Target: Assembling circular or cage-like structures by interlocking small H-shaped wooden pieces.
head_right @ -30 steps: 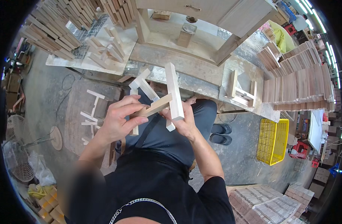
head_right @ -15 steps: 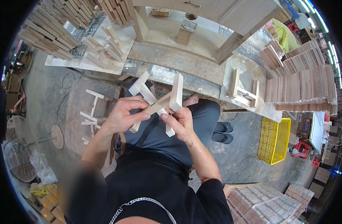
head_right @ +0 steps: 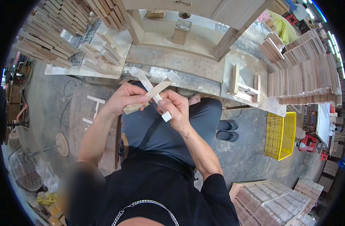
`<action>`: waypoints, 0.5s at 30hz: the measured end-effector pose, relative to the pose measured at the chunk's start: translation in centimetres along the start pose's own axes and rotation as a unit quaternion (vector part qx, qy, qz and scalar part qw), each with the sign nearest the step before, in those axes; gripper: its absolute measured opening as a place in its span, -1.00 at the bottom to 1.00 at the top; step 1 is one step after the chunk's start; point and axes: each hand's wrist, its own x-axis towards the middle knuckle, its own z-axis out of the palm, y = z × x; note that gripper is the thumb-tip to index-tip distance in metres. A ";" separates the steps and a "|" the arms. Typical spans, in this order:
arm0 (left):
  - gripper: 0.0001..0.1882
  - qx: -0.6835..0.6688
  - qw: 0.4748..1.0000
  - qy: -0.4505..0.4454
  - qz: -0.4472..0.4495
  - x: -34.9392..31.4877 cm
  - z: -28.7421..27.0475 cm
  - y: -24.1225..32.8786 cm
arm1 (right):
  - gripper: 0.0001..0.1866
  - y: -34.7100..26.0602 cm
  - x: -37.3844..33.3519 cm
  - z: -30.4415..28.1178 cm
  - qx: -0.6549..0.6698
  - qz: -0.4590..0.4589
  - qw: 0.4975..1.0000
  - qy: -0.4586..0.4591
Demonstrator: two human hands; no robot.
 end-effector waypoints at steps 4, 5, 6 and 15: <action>-0.76 -0.015 1.000 -0.002 -0.019 2.3 -0.9 0.7 | -0.72 -0.2 1.7 -0.4 -0.006 0.008 0.999 0.032; -0.76 -0.010 1.000 -0.005 -0.013 2.8 -1.2 0.9 | -0.73 0.2 2.3 -1.0 -0.010 0.014 0.999 0.043; -0.72 -0.026 0.999 -0.025 -0.022 3.3 -1.8 0.9 | -0.74 0.3 2.9 -1.3 -0.015 0.021 0.998 0.053; -0.68 0.040 0.953 0.149 0.261 7.6 -2.2 1.3 | -0.76 -2.3 10.9 -3.4 0.048 0.042 0.989 0.135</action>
